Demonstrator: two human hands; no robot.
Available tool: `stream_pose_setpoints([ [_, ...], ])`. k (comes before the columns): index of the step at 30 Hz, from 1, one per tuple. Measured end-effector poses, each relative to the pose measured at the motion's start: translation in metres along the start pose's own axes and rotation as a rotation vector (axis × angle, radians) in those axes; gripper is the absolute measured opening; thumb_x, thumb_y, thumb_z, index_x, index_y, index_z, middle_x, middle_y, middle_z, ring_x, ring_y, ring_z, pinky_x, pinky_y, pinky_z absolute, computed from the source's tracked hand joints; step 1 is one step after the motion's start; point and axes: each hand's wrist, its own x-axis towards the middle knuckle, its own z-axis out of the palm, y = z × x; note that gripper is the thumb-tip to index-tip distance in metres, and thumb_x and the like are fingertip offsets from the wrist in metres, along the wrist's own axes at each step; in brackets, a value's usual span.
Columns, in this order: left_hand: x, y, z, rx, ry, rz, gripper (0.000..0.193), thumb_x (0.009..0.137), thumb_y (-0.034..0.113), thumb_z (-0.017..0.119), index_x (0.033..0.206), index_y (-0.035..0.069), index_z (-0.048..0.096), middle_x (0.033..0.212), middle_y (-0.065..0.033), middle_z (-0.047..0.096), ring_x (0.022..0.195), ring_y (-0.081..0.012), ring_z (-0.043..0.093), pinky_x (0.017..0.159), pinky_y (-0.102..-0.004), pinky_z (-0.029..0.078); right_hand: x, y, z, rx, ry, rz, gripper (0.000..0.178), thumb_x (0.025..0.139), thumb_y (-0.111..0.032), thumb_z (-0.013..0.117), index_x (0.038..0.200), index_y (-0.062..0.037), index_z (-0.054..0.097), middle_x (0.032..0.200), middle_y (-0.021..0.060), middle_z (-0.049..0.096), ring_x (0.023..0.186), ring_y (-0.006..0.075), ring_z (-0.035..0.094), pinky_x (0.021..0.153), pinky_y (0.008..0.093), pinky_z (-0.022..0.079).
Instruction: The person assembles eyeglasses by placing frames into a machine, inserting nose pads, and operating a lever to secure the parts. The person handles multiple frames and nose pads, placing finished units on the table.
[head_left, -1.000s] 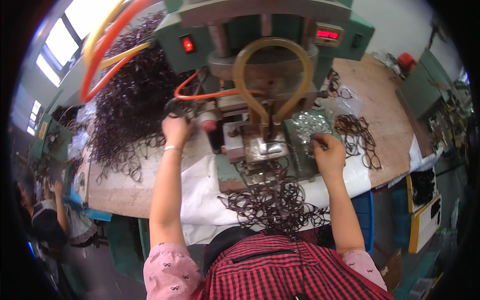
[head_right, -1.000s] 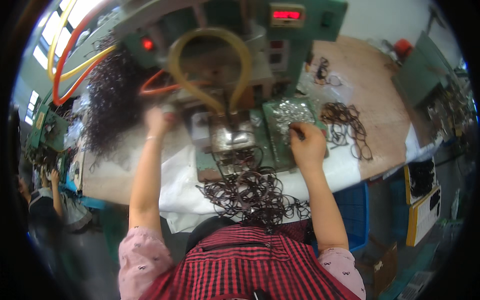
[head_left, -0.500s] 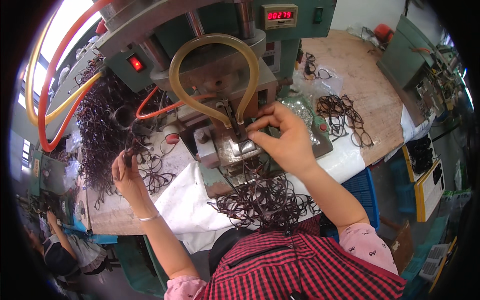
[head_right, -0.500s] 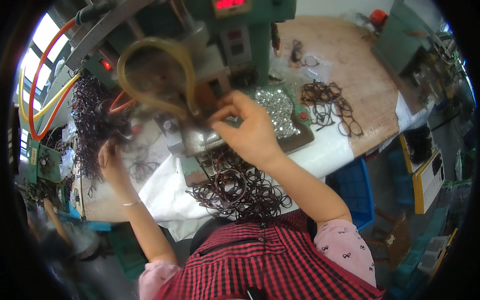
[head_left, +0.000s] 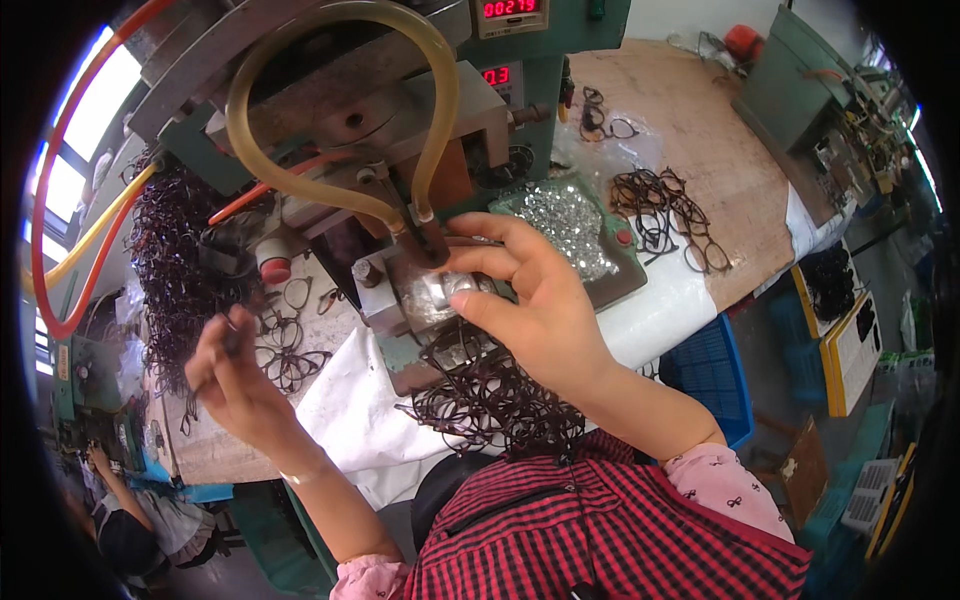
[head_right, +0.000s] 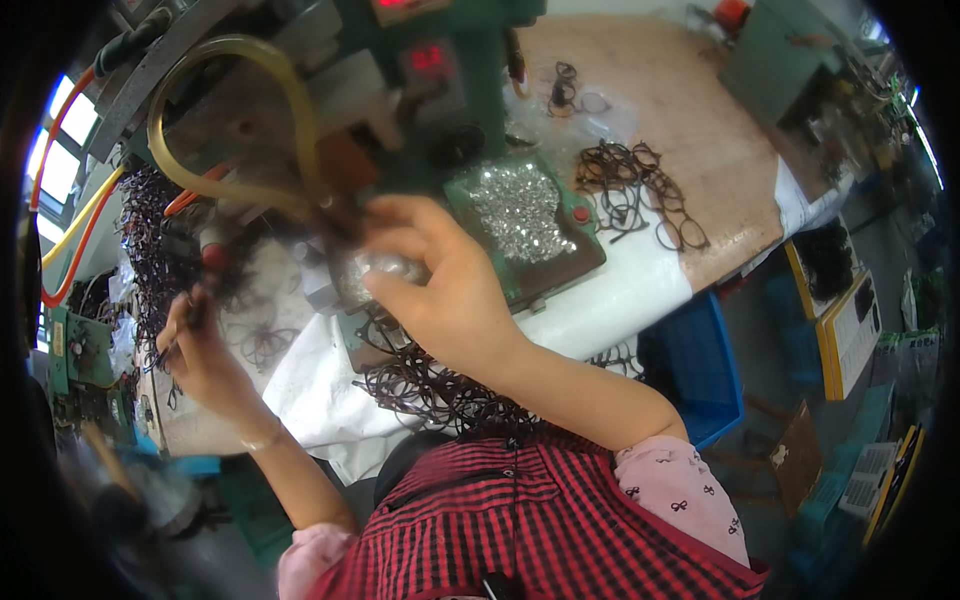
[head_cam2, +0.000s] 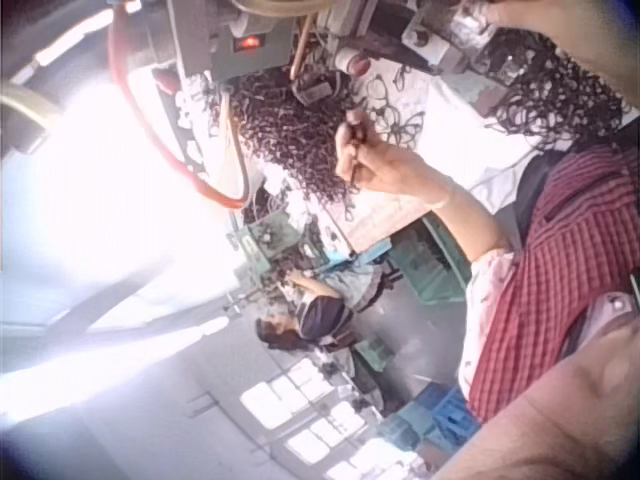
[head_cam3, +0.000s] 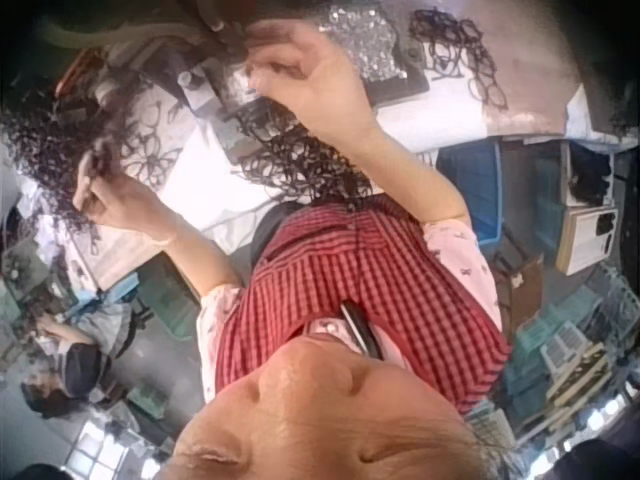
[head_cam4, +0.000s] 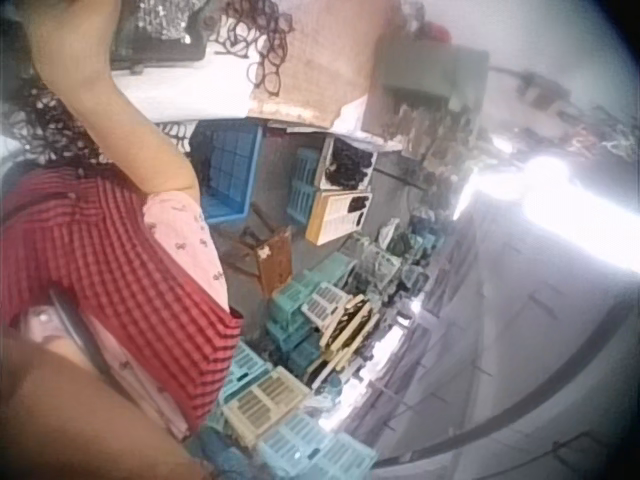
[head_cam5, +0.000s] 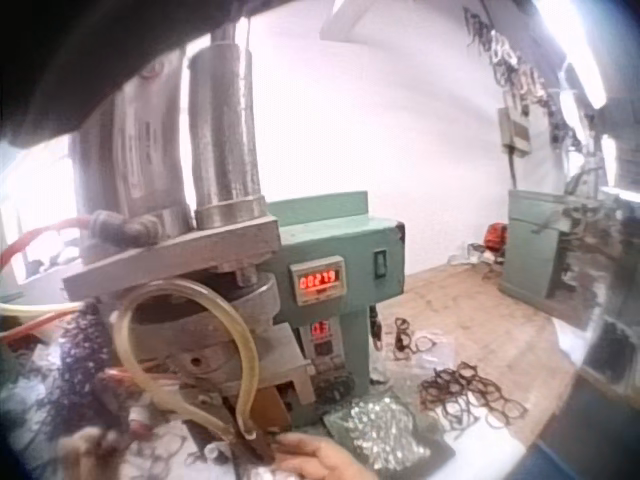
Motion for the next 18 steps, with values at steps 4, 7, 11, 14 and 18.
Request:
stream_pose_setpoints([
  [4, -0.049, 0.044, 0.06, 0.328, -0.434, 0.33, 0.011, 0.096, 0.006, 0.06, 0.091, -0.004, 0.061, 0.094, -0.0194, 0.069, 0.08, -0.0304, 0.07, 0.08, -0.0381, 0.061, 0.017, 0.022, -0.051, -0.82, 0.079, -0.289, 0.036, 0.081, -0.004, 0.069, 0.117, -0.0022, 0.065, 0.119, 0.0153, 0.067, 0.117, 0.0308, 0.061, 0.1, 0.0393, 0.048],
  [7, -0.052, 0.05, 0.087, 0.427, -0.844, 0.621, 0.013, 0.076, -0.002, 0.072, 0.085, -0.001, 0.062, 0.095, -0.0199, 0.069, 0.079, -0.0319, 0.069, 0.072, -0.0374, 0.06, 0.017, 0.058, -0.105, -1.595, 0.342, -0.256, 0.021, 0.077, -0.009, 0.072, 0.097, -0.0036, 0.07, 0.122, 0.0177, 0.065, 0.124, 0.0369, 0.055, 0.101, 0.0456, 0.046],
  [11, -0.06, 0.034, 0.112, 0.536, -0.812, 0.824, 0.018, 0.07, 0.0, 0.075, 0.082, 0.003, 0.062, 0.101, -0.0119, 0.07, 0.078, -0.0238, 0.065, 0.067, -0.0345, 0.06, 0.017, 0.072, -0.138, -1.498, 0.279, -0.389, 0.016, 0.076, -0.011, 0.073, 0.089, -0.0036, 0.068, 0.121, 0.0157, 0.066, 0.122, 0.036, 0.056, 0.1, 0.0441, 0.046],
  [14, -0.057, 0.027, 0.114, 0.495, -0.831, 0.876, 0.02, 0.07, 0.002, 0.076, 0.082, 0.003, 0.06, 0.1, -0.0111, 0.07, 0.077, -0.0242, 0.066, 0.066, -0.0348, 0.059, 0.021, 0.07, -0.146, -1.386, 0.303, -0.426, 0.011, 0.076, -0.011, 0.071, 0.085, -0.0045, 0.068, 0.117, 0.0129, 0.067, 0.117, 0.0351, 0.058, 0.095, 0.0446, 0.048],
  [18, -0.054, 0.025, 0.114, 0.471, -0.823, 0.89, 0.024, 0.07, 0.002, 0.076, 0.088, 0.004, 0.06, 0.099, -0.0108, 0.07, 0.079, -0.0262, 0.068, 0.067, -0.0375, 0.059, 0.024, 0.064, -0.139, -1.233, 0.365, -0.357, 0.014, 0.081, -0.011, 0.067, 0.092, -0.0028, 0.072, 0.108, 0.0139, 0.07, 0.1, 0.0316, 0.065, 0.086, 0.039, 0.051],
])
